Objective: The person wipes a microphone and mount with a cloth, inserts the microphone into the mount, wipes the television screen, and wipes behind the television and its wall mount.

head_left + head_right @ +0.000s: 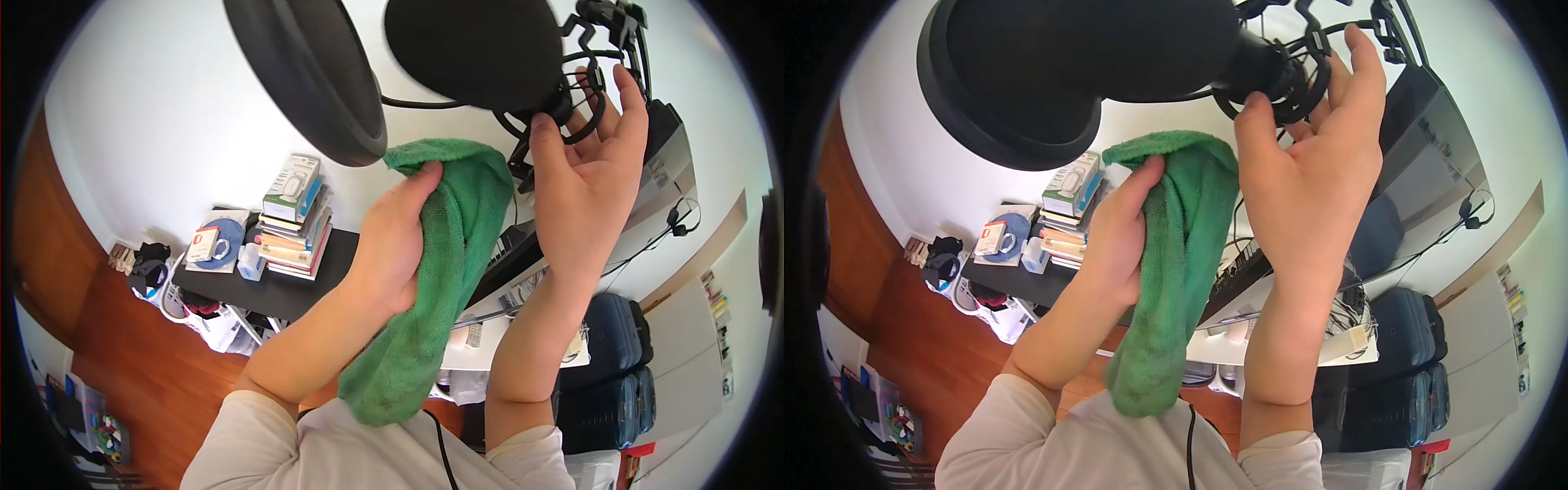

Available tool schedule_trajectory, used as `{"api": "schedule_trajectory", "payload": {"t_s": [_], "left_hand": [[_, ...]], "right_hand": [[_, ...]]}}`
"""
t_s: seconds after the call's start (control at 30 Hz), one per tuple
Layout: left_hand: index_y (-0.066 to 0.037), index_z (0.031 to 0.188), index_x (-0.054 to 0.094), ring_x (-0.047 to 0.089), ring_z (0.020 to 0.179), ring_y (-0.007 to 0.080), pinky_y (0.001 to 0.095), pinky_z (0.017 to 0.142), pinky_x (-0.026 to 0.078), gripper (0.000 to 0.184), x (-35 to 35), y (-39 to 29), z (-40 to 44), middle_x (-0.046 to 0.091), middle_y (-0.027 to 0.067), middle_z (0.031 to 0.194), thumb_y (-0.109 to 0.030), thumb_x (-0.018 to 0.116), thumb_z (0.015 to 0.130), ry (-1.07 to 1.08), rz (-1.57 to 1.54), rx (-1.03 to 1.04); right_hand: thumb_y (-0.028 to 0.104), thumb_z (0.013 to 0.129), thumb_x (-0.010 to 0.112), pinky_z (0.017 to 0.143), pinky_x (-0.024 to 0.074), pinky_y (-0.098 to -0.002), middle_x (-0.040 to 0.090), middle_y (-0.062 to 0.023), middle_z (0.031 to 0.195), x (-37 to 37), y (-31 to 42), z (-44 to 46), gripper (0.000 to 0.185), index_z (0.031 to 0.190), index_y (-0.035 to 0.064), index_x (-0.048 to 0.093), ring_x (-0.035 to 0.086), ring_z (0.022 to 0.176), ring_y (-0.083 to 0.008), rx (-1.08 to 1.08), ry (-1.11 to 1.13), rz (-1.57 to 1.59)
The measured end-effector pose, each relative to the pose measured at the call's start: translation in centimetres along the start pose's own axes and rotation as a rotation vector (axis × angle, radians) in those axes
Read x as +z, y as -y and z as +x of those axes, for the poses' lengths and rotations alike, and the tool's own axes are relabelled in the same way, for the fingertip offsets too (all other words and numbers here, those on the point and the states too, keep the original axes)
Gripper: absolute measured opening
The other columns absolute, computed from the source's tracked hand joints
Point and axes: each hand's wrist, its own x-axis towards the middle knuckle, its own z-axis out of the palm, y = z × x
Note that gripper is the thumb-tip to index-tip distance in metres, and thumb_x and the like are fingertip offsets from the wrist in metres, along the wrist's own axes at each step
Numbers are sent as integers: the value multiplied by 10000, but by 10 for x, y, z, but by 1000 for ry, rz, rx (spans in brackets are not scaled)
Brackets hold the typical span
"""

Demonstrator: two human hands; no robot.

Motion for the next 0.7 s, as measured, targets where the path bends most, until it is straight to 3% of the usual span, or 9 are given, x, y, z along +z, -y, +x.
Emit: {"api": "schedule_trajectory", "payload": {"t_s": [0.13, 0.3, 0.37, 0.47, 0.5, 0.57, 0.6, 0.63, 0.7], "left_hand": [[-8, 1147, 634, 698, 789, 197, 325, 672, 581, 303, -5, -2, 6, 704, 102, 962, -248, 558, 977, 65, -108, -11], [-8, 1115, 653, 699, 759, 178, 308, 642, 574, 231, 11, -9, 3, 709, 88, 934, -143, 608, 933, -23, 70, 177], [0, 1157, 632, 699, 822, 172, 311, 686, 571, 268, 15, -8, 8, 704, 102, 997, -152, 605, 939, -28, 45, 185], [-2, 1252, 581, 670, 946, 173, 302, 840, 530, 336, 30, 3, 11, 668, 105, 1140, -164, 591, 958, -176, 24, 522], [-2, 1252, 581, 670, 946, 173, 302, 840, 530, 336, 32, 6, 12, 668, 105, 1140, -164, 591, 958, -162, 25, 528], [-9, 1254, 594, 614, 1074, 211, 356, 892, 515, 344, 27, 14, 19, 588, 120, 1245, -115, 605, 927, -95, 775, 782], [-9, 1250, 601, 598, 1061, 263, 367, 906, 500, 392, 21, 16, 35, 555, 136, 1209, -71, 627, 864, 7, 1038, 1156], [-9, 1250, 601, 598, 1061, 263, 367, 906, 500, 392, 15, 19, 41, 555, 136, 1209, -71, 627, 864, 10, 1038, 1158], [19, 1162, 626, 617, 904, 298, 358, 804, 494, 301, 12, 17, 46, 563, 158, 1165, -65, 577, 876, 95, 1242, 1208]], "right_hand": [[-30, 827, 665, 772, 545, -280, 619, -166, 1189, 0, -1, -4, 578, 1352, -64, 425, 665, 971, -177, 28, 12, -20], [-20, 866, 681, 740, 553, -280, 615, -154, 1176, 2, 1, -7, 509, 1326, -70, 469, 637, 1023, -168, 51, -1, -37], [-21, 872, 682, 746, 566, -284, 614, -158, 1178, 0, 1, -6, 532, 1350, -66, 453, 635, 1025, -174, 11, -21, -46], [-23, 866, 691, 772, 581, -298, 616, -166, 1172, -1, 6, -6, 553, 1358, -65, 442, 636, 1025, -175, 122, -9, -35], [-23, 866, 691, 772, 581, -298, 616, -166, 1172, 0, 8, -5, 553, 1358, -65, 442, 636, 1025, -175, 109, -16, -33], [-24, 876, 680, 767, 585, -307, 636, -163, 1128, 0, 11, -4, 524, 1345, -65, 452, 654, 990, -176, 109, 8, -78], [-18, 883, 675, 749, 589, -307, 654, -156, 1084, 0, 8, -3, 504, 1338, -53, 462, 674, 944, -181, 68, -20, -82], [-18, 883, 675, 749, 589, -307, 654, -156, 1084, -1, 9, -3, 504, 1338, -53, 462, 674, 944, -181, 66, -23, -81], [-13, 885, 672, 724, 589, -296, 664, -162, 1071, -2, 12, -3, 499, 1339, -42, 468, 687, 922, -193, 88, -35, -45]]}}
